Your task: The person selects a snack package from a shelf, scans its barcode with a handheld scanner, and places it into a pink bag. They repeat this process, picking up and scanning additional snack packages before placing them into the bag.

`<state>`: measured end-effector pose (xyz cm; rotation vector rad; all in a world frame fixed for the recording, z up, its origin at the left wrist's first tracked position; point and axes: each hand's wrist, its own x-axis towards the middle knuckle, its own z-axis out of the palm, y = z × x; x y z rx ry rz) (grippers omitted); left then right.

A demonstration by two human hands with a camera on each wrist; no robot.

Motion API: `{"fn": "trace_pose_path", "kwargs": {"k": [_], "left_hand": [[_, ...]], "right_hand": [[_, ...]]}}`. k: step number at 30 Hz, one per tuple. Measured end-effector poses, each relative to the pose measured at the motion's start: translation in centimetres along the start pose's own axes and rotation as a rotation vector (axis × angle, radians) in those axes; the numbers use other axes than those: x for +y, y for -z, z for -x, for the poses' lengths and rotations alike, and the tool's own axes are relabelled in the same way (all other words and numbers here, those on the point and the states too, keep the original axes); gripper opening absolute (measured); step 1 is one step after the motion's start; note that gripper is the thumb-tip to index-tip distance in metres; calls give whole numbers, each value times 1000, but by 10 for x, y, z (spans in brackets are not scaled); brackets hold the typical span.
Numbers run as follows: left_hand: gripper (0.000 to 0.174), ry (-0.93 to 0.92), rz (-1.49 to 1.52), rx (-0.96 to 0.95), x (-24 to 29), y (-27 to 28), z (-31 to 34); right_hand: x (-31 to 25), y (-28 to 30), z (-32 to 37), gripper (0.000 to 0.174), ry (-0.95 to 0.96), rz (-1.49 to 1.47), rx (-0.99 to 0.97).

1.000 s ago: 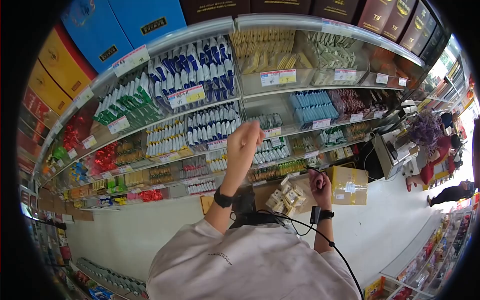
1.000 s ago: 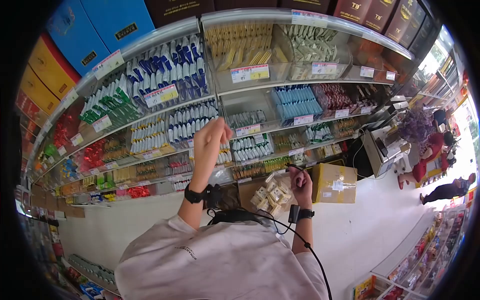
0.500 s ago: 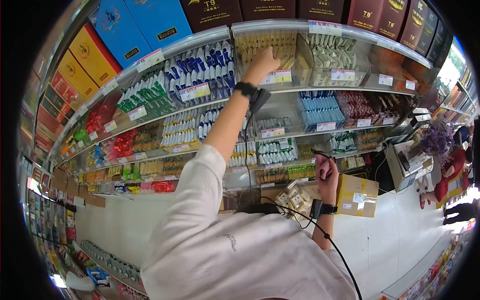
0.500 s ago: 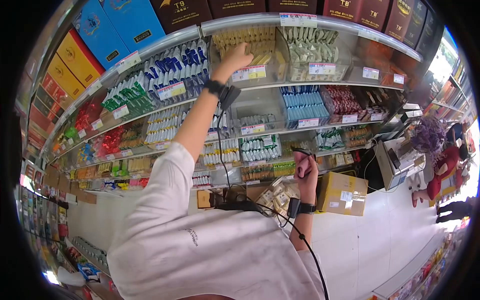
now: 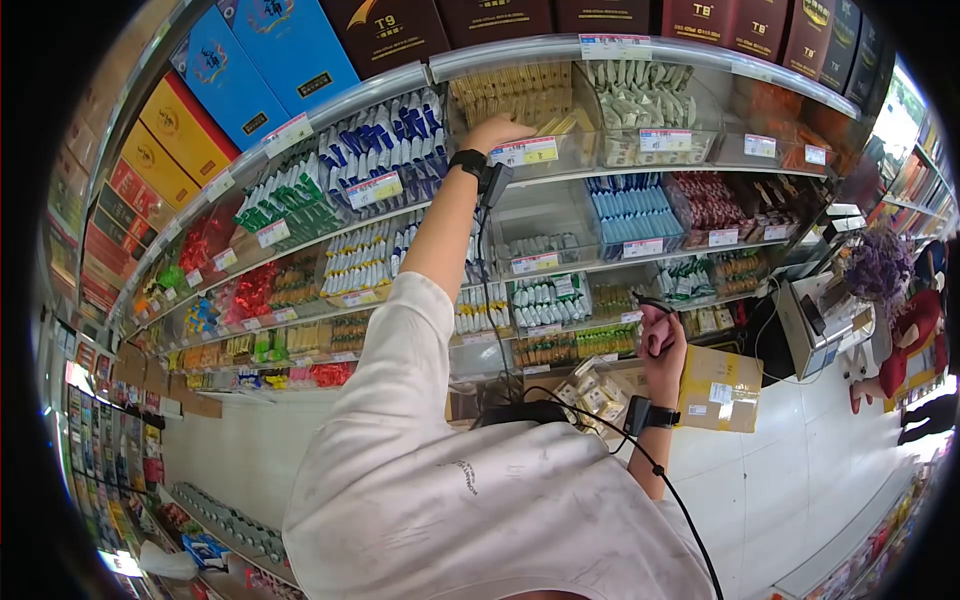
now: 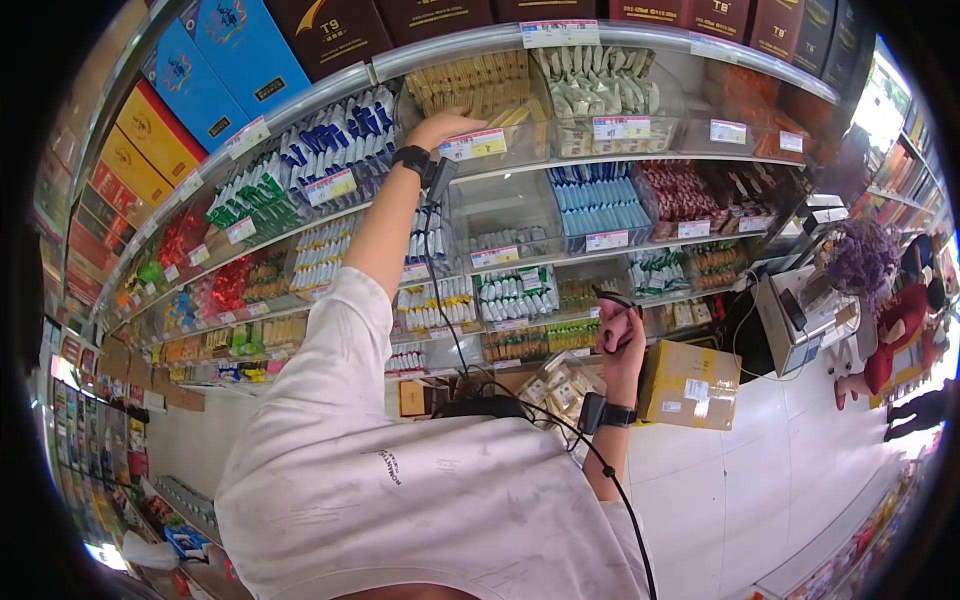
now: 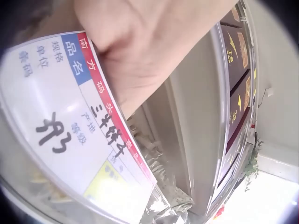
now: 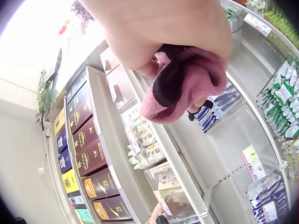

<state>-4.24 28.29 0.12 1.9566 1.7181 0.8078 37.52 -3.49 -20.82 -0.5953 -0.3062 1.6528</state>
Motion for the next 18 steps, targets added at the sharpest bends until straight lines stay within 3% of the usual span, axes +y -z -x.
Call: {"fn": "trace_pose_path", "kwargs": {"k": [5, 8, 12, 14, 18], "left_hand": [[61, 47, -25, -37, 28, 9, 17], [62, 19, -191, 141, 36, 6, 22], [52, -38, -183, 226, 58, 13, 42], [46, 58, -125, 244, 24, 3, 13], [43, 153, -200, 156, 40, 11, 27]], "right_hand": [[-3, 15, 1, 27, 26, -7, -19], [-7, 12, 9, 26, 46, -7, 18], [-13, 0, 15, 28, 26, 15, 104], [-9, 8, 11, 28, 20, 25, 85], [-6, 18, 5, 28, 18, 47, 79]]}}
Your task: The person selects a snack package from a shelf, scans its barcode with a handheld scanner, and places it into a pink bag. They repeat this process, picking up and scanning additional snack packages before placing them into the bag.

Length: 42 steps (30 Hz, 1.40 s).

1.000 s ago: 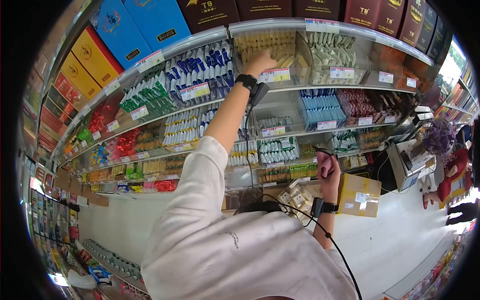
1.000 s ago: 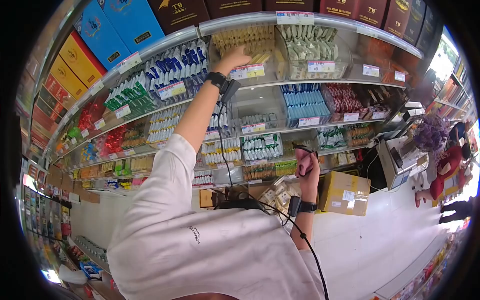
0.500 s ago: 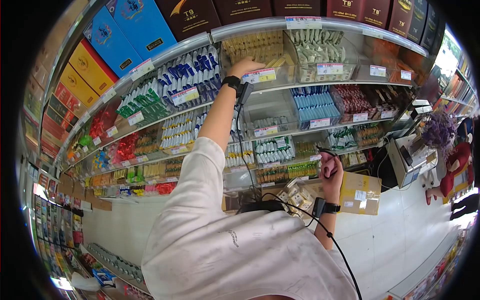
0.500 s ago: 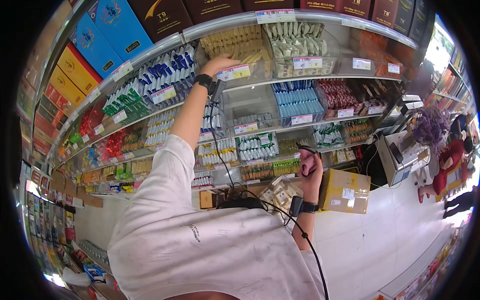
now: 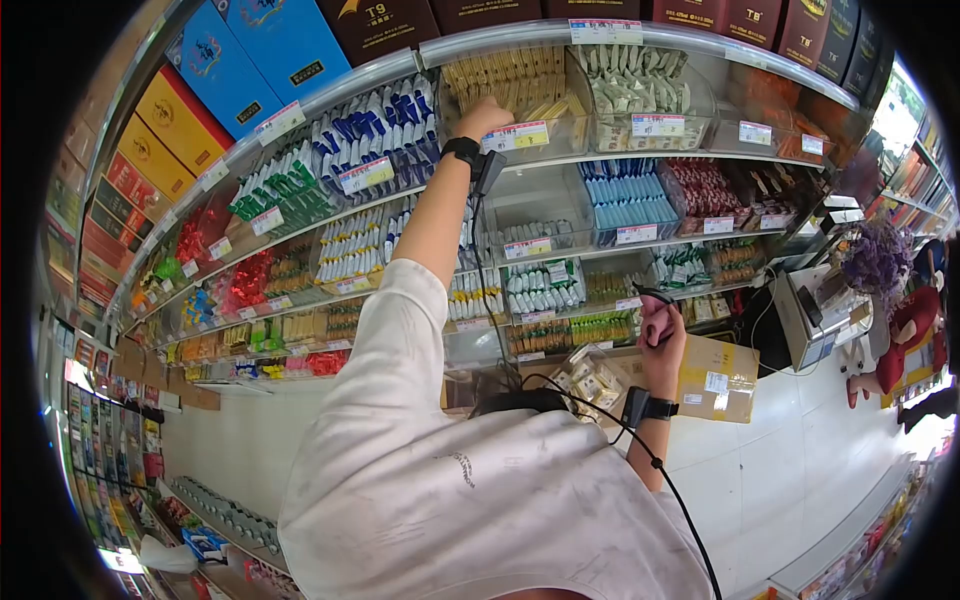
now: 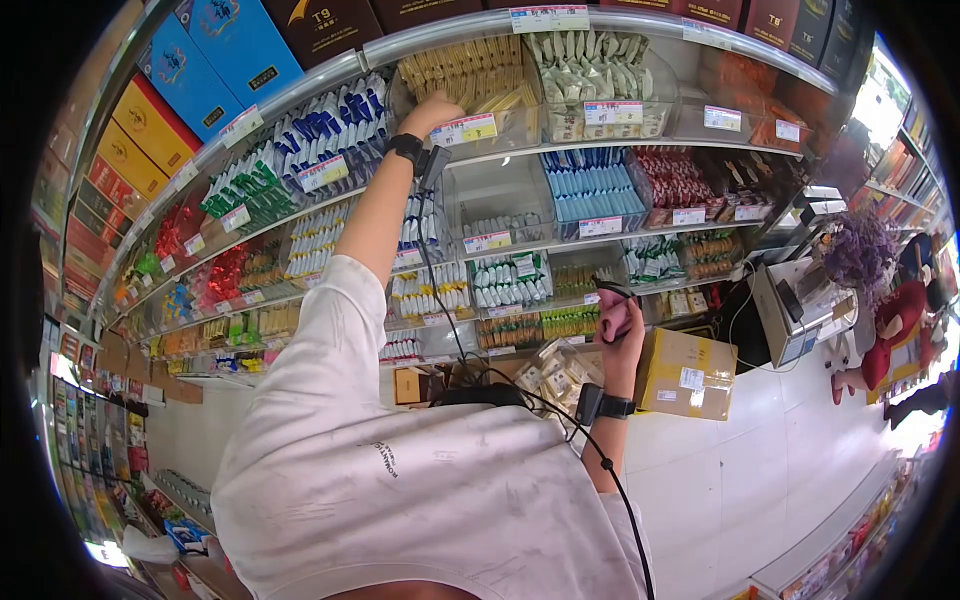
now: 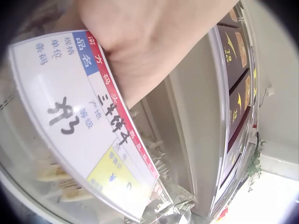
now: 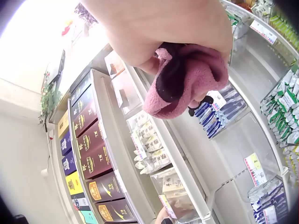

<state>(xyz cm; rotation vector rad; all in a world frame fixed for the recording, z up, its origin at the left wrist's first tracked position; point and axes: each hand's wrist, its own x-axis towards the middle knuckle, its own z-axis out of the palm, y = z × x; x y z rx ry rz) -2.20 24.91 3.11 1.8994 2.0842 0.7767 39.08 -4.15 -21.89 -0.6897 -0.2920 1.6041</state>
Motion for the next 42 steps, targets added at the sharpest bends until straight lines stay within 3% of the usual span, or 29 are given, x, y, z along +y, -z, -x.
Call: {"fn": "trace_pose_path", "kwargs": {"k": [3, 9, 13, 14, 15, 19, 21, 27, 28, 31, 37, 42], "left_hand": [[41, -136, -8, 317, 25, 10, 42], [29, -296, 223, 498, 48, 22, 76], [31, -549, 177, 742, 71, 35, 123], [32, -574, 207, 746, 82, 41, 144], [33, -594, 236, 749, 92, 46, 164], [36, -503, 784, 364, 111, 36, 226], [40, -398, 1020, 109, 107, 27, 245], [44, -398, 985, -55, 85, -11, 286], [44, -397, 958, -78, 82, -12, 293], [45, -372, 884, -162, 72, -3, 310], [55, -392, 868, -346, 36, 6, 317], [55, -443, 891, -365, 11, -2, 319]], "right_hand": [[-4, -10, 9, 26, 0, 7, -12], [-18, -17, 16, 25, -23, -9, -41], [-20, -40, 14, 35, 70, 94, 63], [-29, -33, 15, 36, -32, 124, -113], [-29, -42, 15, 36, 23, 144, -95], [-26, -96, 9, 38, 151, 210, -50], [-30, -126, 13, 39, 137, 246, -138], [-33, -207, 58, 37, 2, 224, -370], [-21, -221, 71, 35, 102, 296, -132], [6, -220, 69, 32, 203, 357, -77], [37, -232, 85, 30, 205, 418, 49], [67, -224, 84, 30, 294, 443, 140]]}}
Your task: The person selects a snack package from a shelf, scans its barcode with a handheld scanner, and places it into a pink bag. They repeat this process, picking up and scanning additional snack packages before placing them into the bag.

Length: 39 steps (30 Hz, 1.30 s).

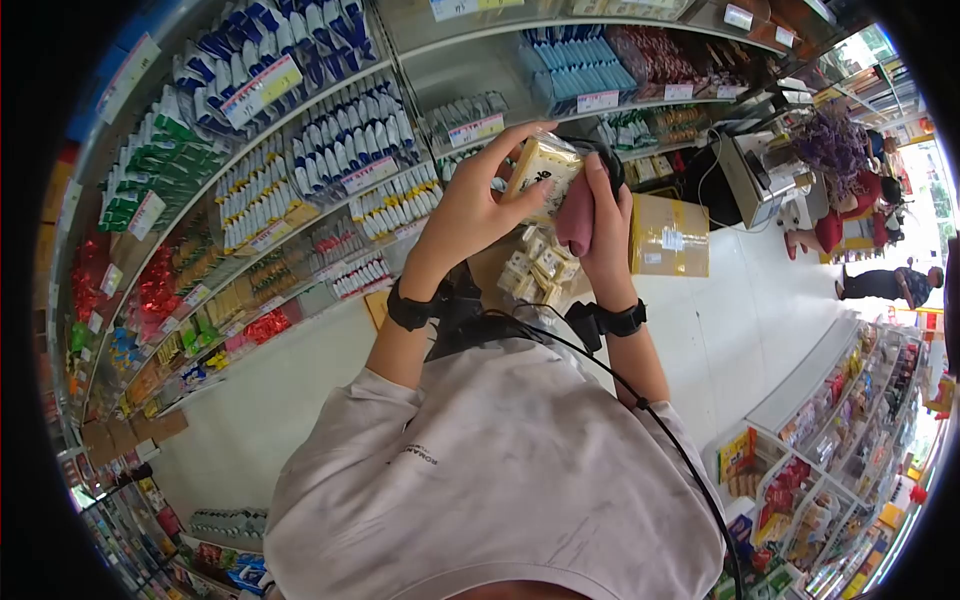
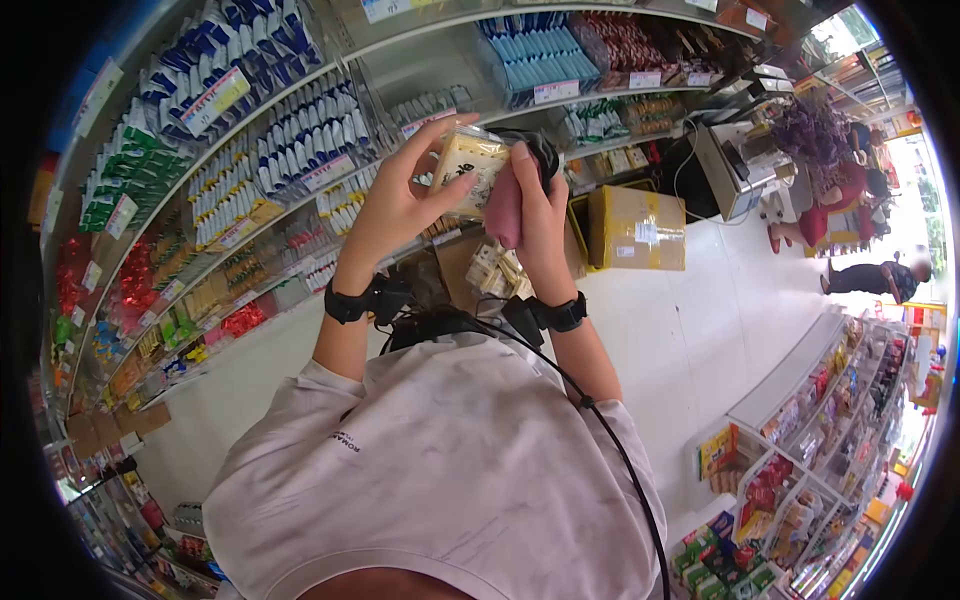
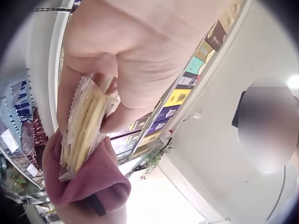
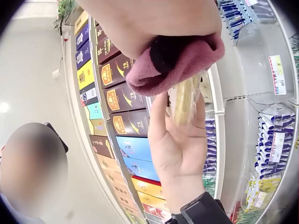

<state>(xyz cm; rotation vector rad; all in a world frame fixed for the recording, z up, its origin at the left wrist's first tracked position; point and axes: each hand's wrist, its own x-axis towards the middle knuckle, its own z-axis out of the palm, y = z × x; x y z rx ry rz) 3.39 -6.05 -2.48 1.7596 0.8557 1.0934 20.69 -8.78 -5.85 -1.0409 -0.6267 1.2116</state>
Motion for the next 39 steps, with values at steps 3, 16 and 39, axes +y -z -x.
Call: {"fn": "trace_pose_path", "kwargs": {"k": [3, 16, 39], "left_hand": [[54, 27, 29, -55, -7, 7, 6], [69, 49, 82, -227, 2, 13, 18], [50, 184, 44, -214, 57, -91, 10]], "right_hand": [[11, 3, 6, 25, 15, 69, 43], [-16, 36, 18, 31, -46, 239, -59], [-65, 124, 44, 19, -66, 63, -231]]}}
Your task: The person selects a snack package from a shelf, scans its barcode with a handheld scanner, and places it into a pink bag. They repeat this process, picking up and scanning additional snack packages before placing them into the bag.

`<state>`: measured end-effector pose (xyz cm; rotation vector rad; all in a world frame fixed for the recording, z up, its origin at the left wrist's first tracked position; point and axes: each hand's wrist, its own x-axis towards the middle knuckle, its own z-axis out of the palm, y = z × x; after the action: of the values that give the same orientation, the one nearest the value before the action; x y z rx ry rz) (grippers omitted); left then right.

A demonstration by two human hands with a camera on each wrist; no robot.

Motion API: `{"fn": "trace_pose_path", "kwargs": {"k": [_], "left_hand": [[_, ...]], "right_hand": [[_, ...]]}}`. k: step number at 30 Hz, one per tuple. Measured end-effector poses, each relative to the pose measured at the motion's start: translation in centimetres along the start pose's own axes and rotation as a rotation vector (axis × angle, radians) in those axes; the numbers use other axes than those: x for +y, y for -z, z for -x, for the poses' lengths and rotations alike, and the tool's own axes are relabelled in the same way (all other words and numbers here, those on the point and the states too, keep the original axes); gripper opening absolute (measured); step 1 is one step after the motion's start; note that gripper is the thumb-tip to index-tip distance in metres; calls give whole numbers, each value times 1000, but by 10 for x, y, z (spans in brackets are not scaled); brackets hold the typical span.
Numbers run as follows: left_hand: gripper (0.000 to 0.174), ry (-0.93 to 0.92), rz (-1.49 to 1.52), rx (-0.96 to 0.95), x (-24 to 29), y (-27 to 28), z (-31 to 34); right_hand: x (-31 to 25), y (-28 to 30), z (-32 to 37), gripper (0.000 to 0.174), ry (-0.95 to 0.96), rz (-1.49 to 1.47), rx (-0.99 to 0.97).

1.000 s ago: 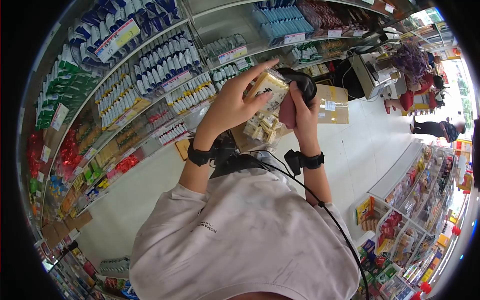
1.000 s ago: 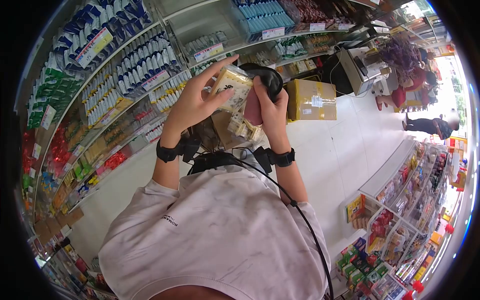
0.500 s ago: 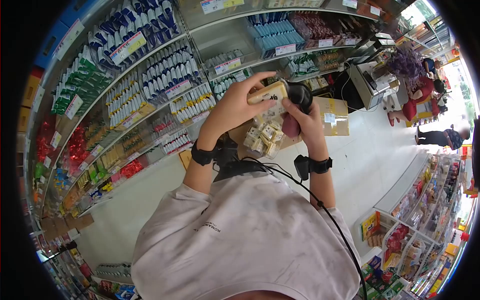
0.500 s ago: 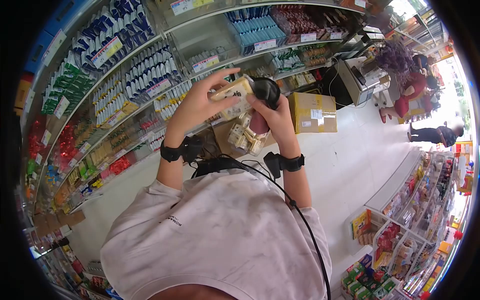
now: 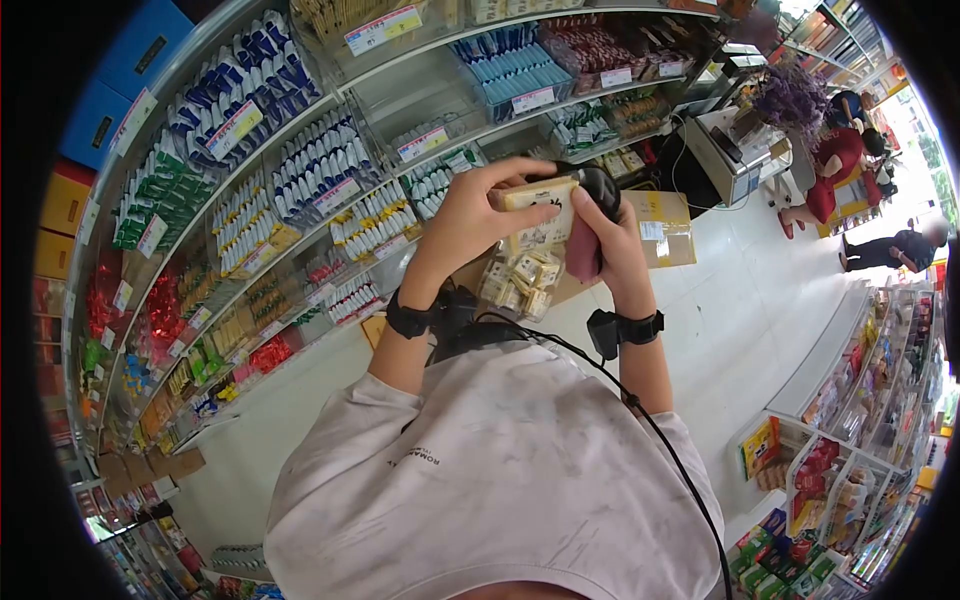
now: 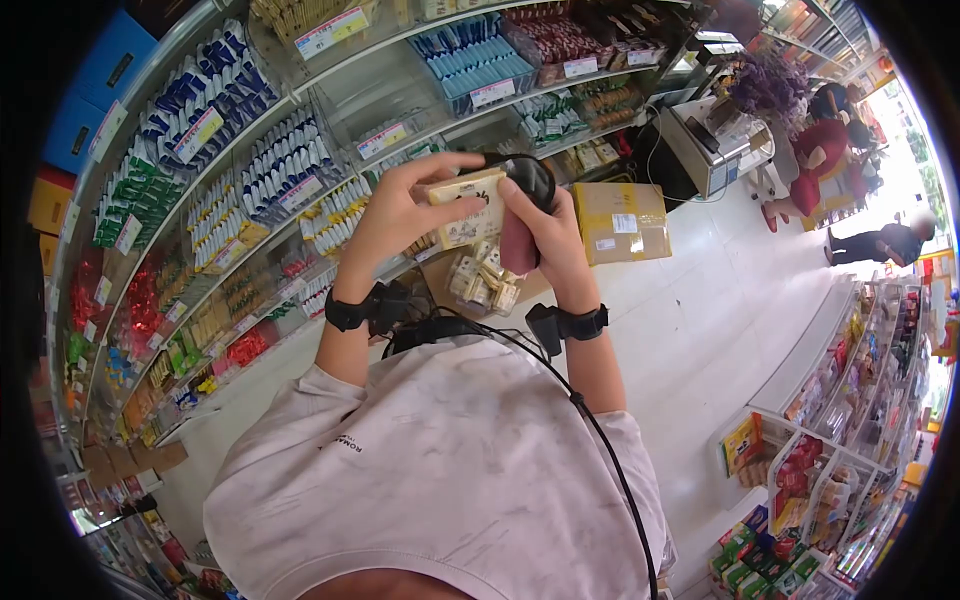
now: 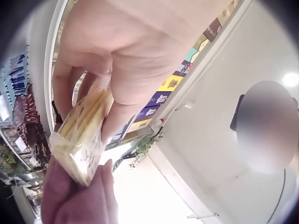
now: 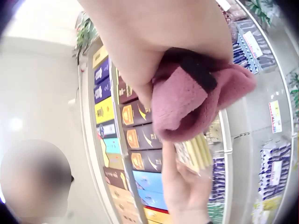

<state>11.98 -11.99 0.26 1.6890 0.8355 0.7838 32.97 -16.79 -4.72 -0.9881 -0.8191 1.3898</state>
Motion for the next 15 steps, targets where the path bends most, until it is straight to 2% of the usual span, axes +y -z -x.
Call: {"fn": "trace_pose_path", "kwargs": {"k": [2, 5, 8, 11, 14, 15], "left_hand": [[55, 41, 12, 77, 3, -10, -1], [55, -147, 136, 48, -11, -21, -9], [45, -77, 258, 22, -5, -33, -10], [43, -80, 253, 42, -2, -38, -14], [42, 1, 314, -4, 6, -36, -19], [44, 7, 303, -15, 10, -34, -20]], "right_hand": [[4, 2, -3, 18, 63, -123, 79], [-5, 4, -4, 16, 99, -285, 132], [-7, 10, -5, 17, 157, -321, 163], [-9, 16, -5, 19, 171, -281, 193], [-28, 13, 4, 21, 86, -312, 235], [-24, 20, 3, 22, 71, -283, 196]]}}
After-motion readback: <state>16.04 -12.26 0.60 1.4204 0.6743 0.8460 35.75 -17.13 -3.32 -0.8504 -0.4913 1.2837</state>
